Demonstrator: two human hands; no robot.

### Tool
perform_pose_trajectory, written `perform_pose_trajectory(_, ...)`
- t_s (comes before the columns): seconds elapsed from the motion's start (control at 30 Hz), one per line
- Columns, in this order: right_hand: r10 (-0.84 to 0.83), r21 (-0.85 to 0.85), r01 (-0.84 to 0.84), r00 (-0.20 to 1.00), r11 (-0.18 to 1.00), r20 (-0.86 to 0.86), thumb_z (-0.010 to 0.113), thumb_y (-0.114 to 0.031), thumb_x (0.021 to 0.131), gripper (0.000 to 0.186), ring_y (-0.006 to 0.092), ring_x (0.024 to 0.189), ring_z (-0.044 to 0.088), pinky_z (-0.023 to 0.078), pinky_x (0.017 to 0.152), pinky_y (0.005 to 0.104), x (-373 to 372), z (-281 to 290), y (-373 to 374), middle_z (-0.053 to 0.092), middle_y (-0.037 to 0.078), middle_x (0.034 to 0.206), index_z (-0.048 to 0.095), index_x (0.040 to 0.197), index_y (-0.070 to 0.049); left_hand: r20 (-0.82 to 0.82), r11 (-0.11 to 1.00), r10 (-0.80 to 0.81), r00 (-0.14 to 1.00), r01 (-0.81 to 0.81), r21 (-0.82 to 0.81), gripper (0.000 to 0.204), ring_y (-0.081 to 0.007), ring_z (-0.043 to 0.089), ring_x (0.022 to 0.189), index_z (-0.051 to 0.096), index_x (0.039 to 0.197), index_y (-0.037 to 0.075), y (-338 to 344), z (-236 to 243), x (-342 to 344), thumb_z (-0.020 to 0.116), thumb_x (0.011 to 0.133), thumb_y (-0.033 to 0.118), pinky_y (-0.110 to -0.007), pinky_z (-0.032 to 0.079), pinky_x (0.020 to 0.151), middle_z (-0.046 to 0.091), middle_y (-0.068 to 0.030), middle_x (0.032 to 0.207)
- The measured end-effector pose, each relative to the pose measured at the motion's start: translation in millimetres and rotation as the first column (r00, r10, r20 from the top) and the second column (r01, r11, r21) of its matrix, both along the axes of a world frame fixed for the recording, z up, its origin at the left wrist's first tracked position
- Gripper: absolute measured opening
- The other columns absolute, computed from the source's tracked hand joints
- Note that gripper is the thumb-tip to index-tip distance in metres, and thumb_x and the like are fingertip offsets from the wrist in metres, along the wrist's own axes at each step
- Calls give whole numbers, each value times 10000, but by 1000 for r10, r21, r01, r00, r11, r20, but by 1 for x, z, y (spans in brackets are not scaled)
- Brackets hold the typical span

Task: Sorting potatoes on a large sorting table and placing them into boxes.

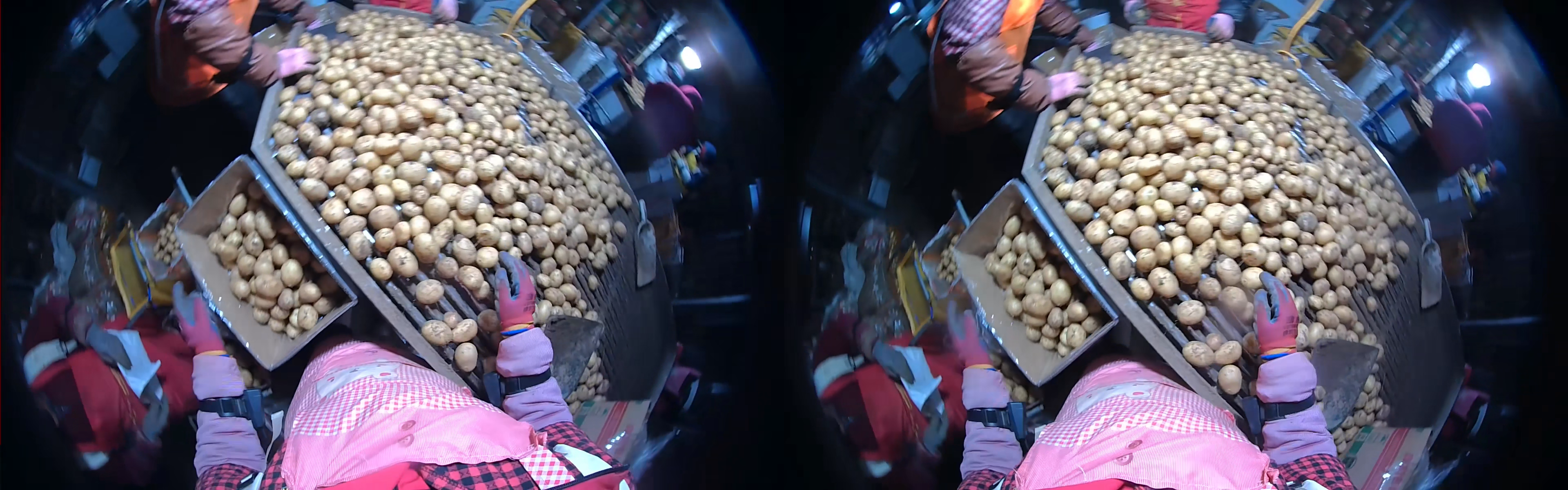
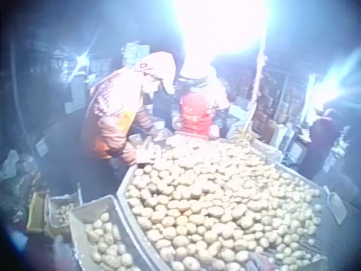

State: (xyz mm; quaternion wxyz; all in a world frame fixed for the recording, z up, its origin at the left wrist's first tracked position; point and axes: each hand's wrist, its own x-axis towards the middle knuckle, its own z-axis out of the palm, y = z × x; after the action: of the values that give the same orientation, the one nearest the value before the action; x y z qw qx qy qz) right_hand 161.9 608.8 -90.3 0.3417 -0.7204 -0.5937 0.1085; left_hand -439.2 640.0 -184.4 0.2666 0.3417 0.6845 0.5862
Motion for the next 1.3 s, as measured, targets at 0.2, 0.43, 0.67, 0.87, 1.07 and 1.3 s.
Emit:
perform_pose_trajectory(0.2, -189, -59, 188, 982, 980, -24, 627, -113, 893, 347, 337, 1141, 610, 463, 1002, 414, 13, 6, -57, 653, 186, 1191, 630, 1227, -21, -352, 705, -691, 632, 696, -136, 589, -313, 405, 1379, 483, 1417, 47, 87, 55, 185, 690, 875, 151, -416, 305, 1151, 503, -164, 1421)
perform_pose_trajectory(0.43, -316, -135, 310, 949, 941, -25, 587, -89, 921, 342, 315, 1168, 600, 447, 1022, 400, 12, 5, -110, 636, 184, 1232, 611, 1250, -1, -438, 142, -868, -234, 728, -671, 790, -430, 311, 1399, 446, 1446, 118, 125, 96, 322, 701, 786, 470, -514, 196, 1177, 397, -213, 1485)
perform_pose_trajectory(0.67, -333, -130, 325, 942, 937, -49, 606, -112, 909, 372, 354, 1169, 580, 437, 1020, 436, 15, 16, -66, 622, 195, 1235, 603, 1273, -36, -548, -356, -715, -433, 901, -247, 488, -350, 458, 1328, 610, 1262, 112, 70, 80, 316, 660, 860, 383, -549, 272, 1149, 559, -130, 1349)
perform_pose_trajectory(0.87, 126, 20, -129, 986, 991, 110, 625, -108, 843, 396, 373, 1146, 565, 444, 1003, 457, -39, 15, 82, 604, 199, 1196, 610, 1234, -44, -688, 428, -720, 92, 839, -335, 547, -407, 417, 1332, 562, 1315, 57, 131, 80, 265, 667, 813, 248, -551, 277, 1128, 515, -191, 1384)
perform_pose_trajectory(1.07, 451, -579, -264, 868, 771, 206, 762, -372, 762, 430, 327, 910, 673, 533, 770, 450, -155, -13, 186, 656, 124, 1059, 575, 1025, -87, -750, 552, -630, 204, 796, -248, 572, -408, 459, 1306, 520, 1367, 30, 138, 45, 262, 622, 830, 200, -558, 272, 1146, 524, -209, 1382)
perform_pose_trajectory(1.3, 151, -509, -267, 954, 818, -259, 690, -551, 826, 606, 347, 1022, 670, 520, 868, 430, -119, -9, 163, 704, 164, 1069, 617, 1235, -111, 649, 634, -617, 445, 769, 75, 606, -307, 489, 1315, 336, 1494, 10, 125, 70, 278, 550, 964, 212, -424, 377, 1109, 442, -172, 1476)
